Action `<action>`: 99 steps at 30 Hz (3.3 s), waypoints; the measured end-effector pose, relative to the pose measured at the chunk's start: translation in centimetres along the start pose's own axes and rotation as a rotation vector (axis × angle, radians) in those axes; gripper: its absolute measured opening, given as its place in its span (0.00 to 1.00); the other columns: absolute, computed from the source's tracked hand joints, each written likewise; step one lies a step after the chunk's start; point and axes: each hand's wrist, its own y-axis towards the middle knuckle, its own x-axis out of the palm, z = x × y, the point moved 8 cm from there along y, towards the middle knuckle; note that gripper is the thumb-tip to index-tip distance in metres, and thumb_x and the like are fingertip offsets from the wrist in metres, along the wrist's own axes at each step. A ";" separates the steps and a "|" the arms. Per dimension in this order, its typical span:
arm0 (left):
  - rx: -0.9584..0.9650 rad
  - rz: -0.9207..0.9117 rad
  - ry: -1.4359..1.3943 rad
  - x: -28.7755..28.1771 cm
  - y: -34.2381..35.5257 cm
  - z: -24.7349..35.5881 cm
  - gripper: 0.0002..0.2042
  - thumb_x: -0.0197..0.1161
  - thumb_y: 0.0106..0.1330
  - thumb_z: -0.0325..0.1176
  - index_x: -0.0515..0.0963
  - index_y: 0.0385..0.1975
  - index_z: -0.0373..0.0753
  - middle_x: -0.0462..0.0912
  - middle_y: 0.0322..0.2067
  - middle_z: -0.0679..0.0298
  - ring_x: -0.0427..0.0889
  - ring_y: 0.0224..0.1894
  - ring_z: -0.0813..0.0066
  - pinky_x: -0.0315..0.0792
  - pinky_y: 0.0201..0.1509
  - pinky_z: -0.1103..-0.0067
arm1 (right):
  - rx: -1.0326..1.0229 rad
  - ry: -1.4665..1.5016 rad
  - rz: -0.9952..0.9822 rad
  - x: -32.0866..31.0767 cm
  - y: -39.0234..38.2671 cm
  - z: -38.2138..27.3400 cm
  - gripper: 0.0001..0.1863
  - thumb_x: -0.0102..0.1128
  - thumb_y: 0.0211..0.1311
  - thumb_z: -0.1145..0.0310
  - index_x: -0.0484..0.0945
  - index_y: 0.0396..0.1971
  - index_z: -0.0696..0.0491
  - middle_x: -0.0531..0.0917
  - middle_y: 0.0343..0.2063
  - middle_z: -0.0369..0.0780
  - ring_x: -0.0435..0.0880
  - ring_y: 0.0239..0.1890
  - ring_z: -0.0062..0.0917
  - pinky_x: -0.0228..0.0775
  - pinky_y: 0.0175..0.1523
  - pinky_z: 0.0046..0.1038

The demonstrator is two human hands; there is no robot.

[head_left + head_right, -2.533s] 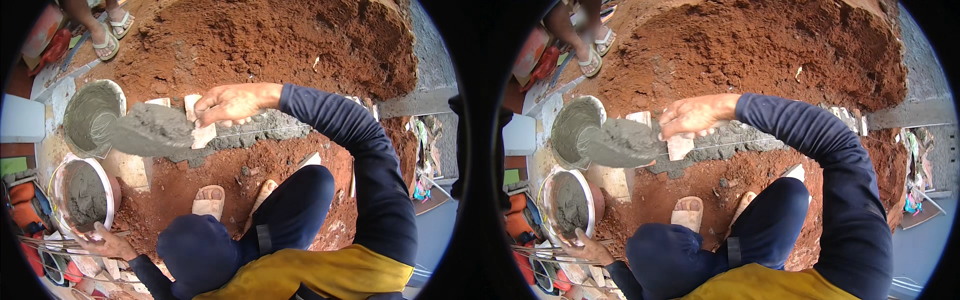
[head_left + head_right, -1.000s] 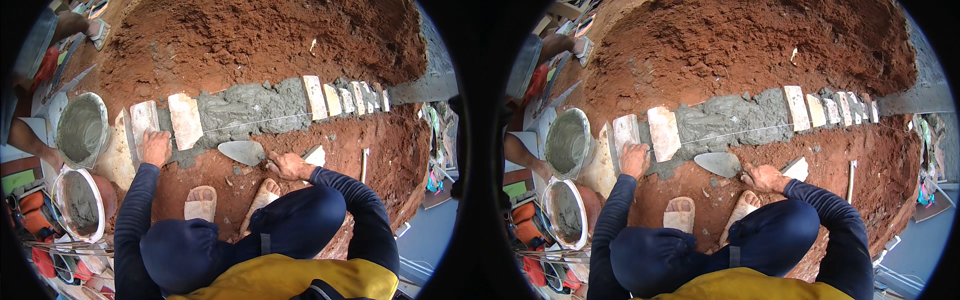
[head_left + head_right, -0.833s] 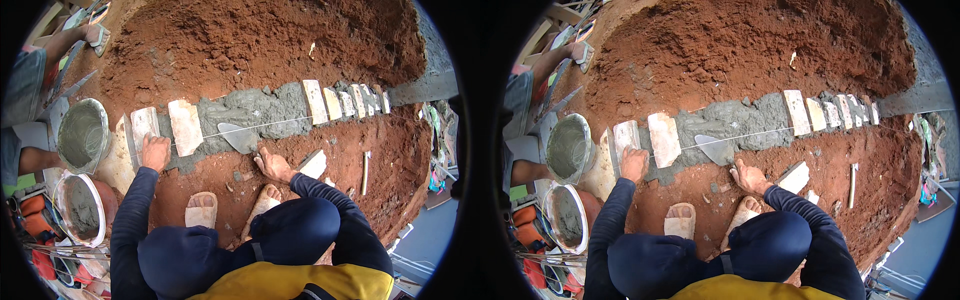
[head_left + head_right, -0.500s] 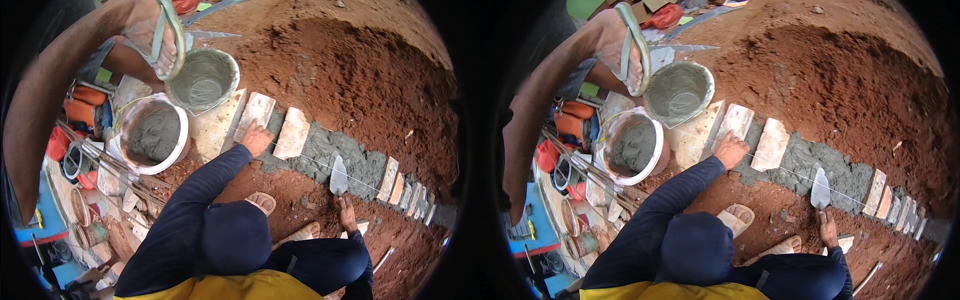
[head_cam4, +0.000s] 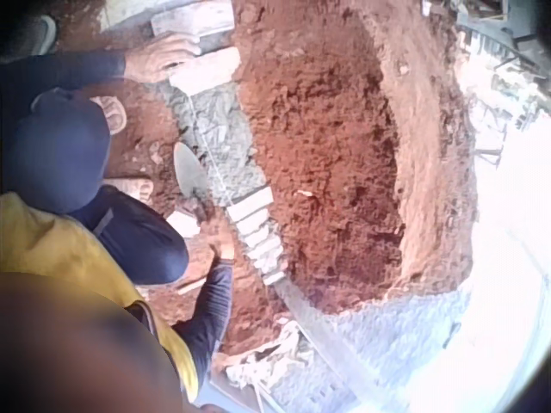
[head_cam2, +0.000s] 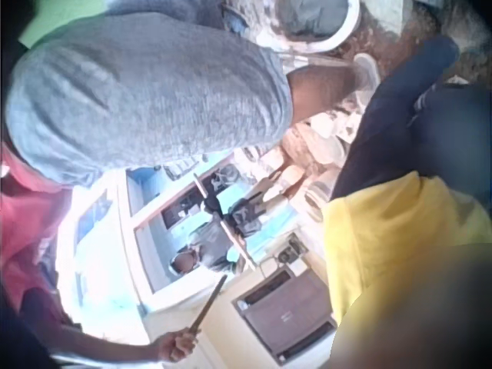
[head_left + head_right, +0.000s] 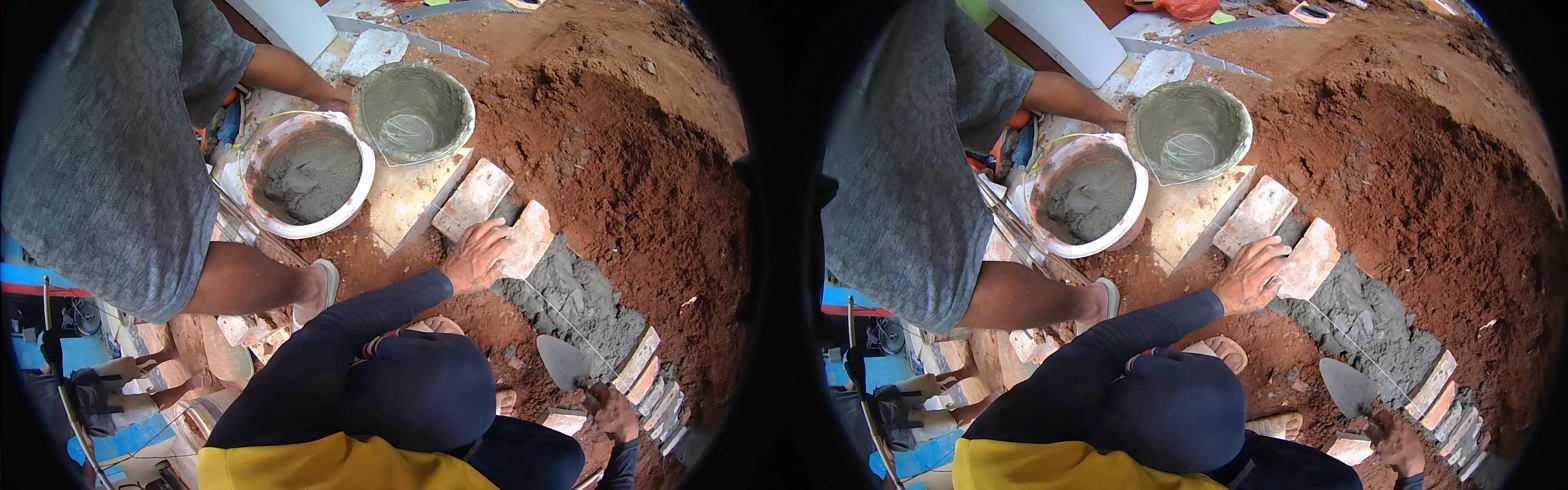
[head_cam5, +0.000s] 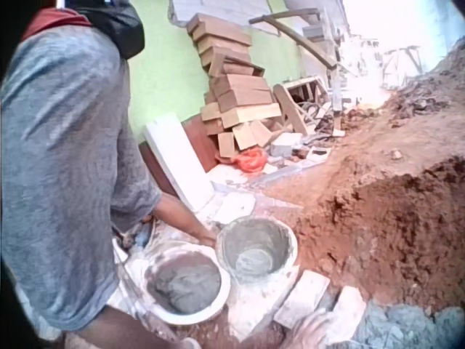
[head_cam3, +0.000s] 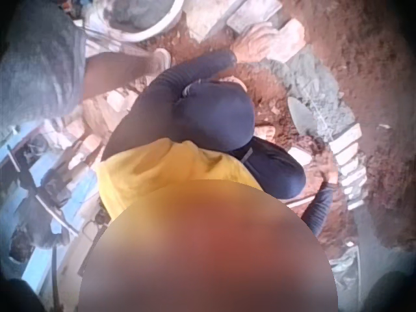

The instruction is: The person scoops wet cement from a bucket with a trowel and spreads it along a string line on the ground. They place bricks one by one into the cement bed, tap them with a hammer to level, and continue the process along the line.

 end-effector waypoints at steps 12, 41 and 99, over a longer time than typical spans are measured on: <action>-0.063 -0.131 -0.007 -1.6 9.7 8.7 0.36 0.69 0.65 0.38 0.65 0.74 0.37 0.74 0.68 0.52 0.73 0.69 0.49 0.62 0.76 0.56 | -0.228 -0.074 0.016 -0.4 4.8 -1.6 0.25 0.48 0.75 0.49 0.74 0.59 0.51 0.86 0.35 0.57 0.86 0.42 0.56 0.76 0.48 0.54; -1.089 1.064 -0.326 -35.7 -26.7 -27.1 0.32 0.66 0.70 0.44 0.71 0.67 0.26 0.81 0.59 0.47 0.83 0.58 0.53 0.76 0.63 0.63 | -0.670 -0.058 0.609 -17.3 3.5 -30.4 0.16 0.55 0.78 0.58 0.74 0.48 0.57 0.84 0.34 0.58 0.86 0.39 0.56 0.76 0.43 0.51; 0.274 -0.275 -0.050 0.0 2.9 5.7 0.26 0.64 0.69 0.33 0.74 0.67 0.36 0.79 0.63 0.51 0.69 0.72 0.50 0.61 0.77 0.57 | -0.009 0.629 0.134 -12.0 -0.6 -5.0 0.21 0.54 0.75 0.43 0.78 0.33 0.47 0.71 0.17 0.27 0.70 0.14 0.13 0.66 0.17 0.22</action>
